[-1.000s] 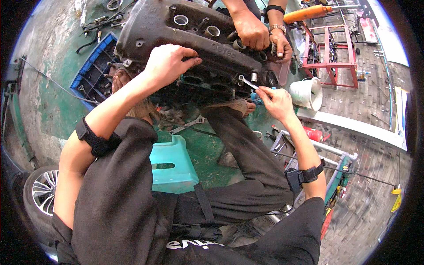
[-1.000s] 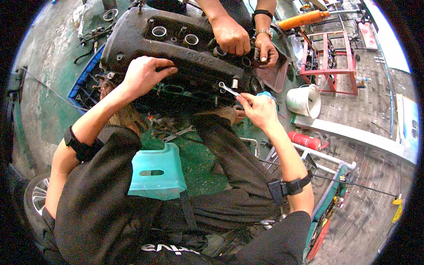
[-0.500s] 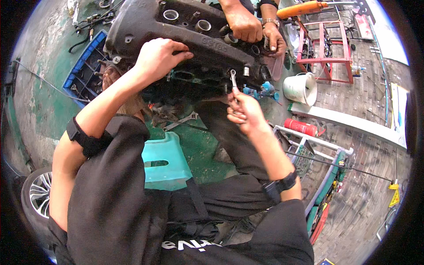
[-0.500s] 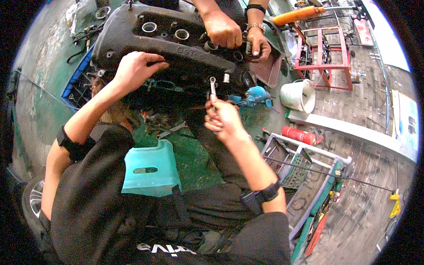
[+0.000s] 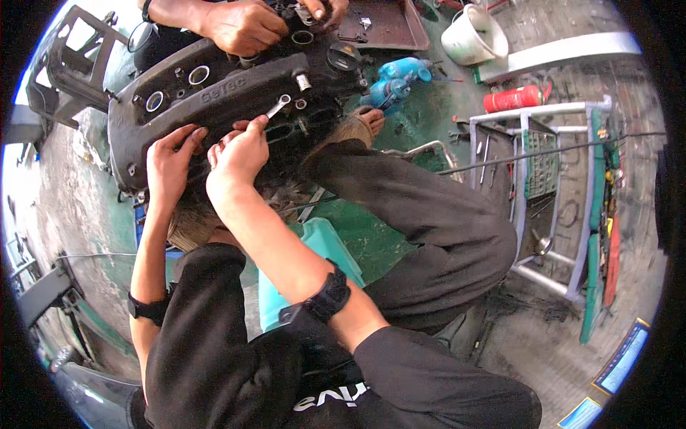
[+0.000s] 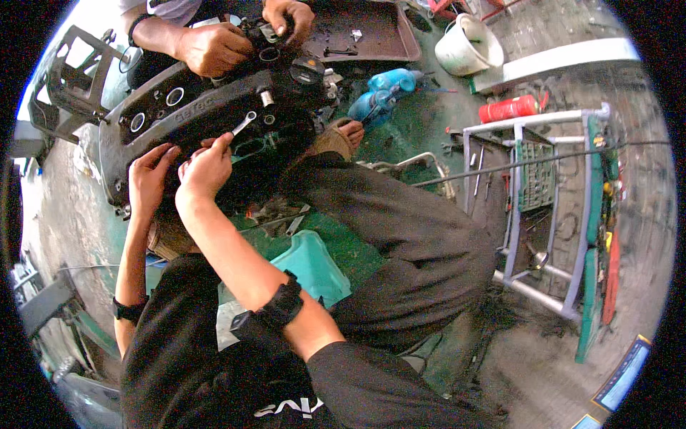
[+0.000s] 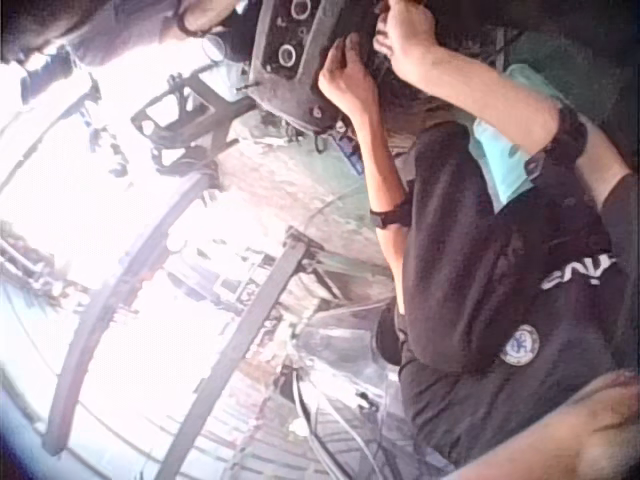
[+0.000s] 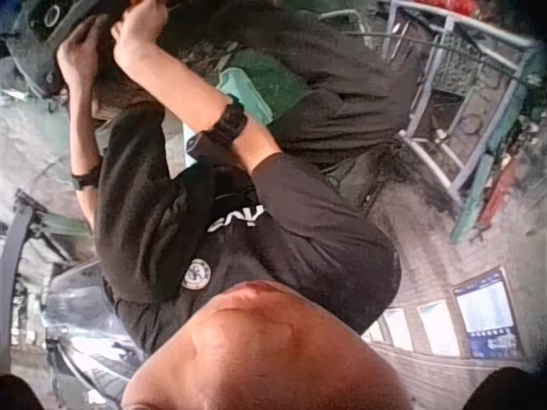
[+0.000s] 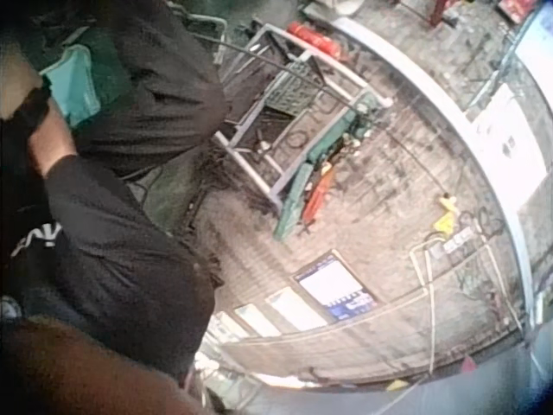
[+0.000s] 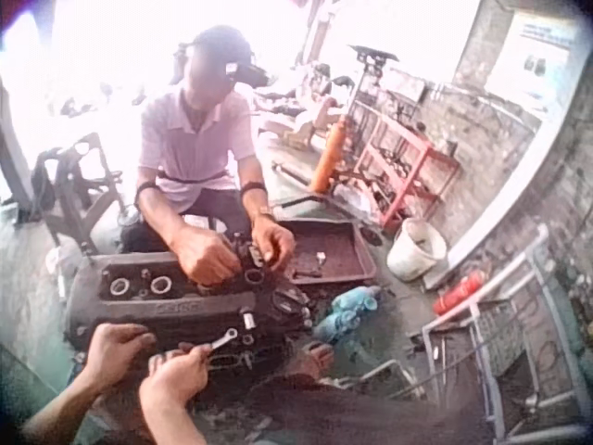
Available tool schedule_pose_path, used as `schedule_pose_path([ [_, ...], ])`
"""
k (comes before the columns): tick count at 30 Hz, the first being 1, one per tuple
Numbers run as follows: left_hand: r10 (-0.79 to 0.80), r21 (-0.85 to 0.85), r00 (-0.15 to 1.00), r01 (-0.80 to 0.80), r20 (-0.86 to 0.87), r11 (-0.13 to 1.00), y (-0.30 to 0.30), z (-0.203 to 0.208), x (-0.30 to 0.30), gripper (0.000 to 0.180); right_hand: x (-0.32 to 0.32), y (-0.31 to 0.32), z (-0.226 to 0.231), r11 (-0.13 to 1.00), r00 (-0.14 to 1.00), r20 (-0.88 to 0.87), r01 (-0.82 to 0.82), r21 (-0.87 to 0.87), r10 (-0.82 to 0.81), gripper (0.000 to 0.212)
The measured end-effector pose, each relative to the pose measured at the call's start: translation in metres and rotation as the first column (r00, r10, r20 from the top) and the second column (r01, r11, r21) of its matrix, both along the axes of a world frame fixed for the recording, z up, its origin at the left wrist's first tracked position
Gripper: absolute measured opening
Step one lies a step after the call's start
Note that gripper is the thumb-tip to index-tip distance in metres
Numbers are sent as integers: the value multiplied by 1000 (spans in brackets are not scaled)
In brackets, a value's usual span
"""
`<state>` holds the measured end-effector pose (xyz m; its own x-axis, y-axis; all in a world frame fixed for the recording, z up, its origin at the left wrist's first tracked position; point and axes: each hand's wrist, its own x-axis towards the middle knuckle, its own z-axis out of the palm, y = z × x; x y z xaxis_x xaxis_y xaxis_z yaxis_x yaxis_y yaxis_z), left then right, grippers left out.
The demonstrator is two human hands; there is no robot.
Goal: The person uses a wrench to tighten bolts on a car engine block while another person assists by holding the block steady. The camera wearer repeatedly positions the wrench and turns it to secure fasteners on the engine's surface.
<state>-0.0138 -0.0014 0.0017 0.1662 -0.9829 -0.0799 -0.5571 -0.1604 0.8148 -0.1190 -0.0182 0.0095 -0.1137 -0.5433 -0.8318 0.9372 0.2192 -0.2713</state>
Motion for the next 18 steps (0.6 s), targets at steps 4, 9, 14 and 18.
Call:
schedule_pose_path([
  [4,22,21,999,-22,33,1000,2,3,-2,27,-11,7,9,998,994,89,-64,-3,64,40],
  [9,21,9,999,-21,48,1000,3,5,-3,27,-79,26,19,839,855,-79,-519,-164,513,39],
  [14,6,-39,992,-1,129,999,6,4,1,28,-181,-8,20,183,-38,-619,-940,289,784,43],
  [18,-3,-48,990,10,138,999,5,1,4,28,-224,-44,23,36,-568,-725,-777,628,390,44],
])
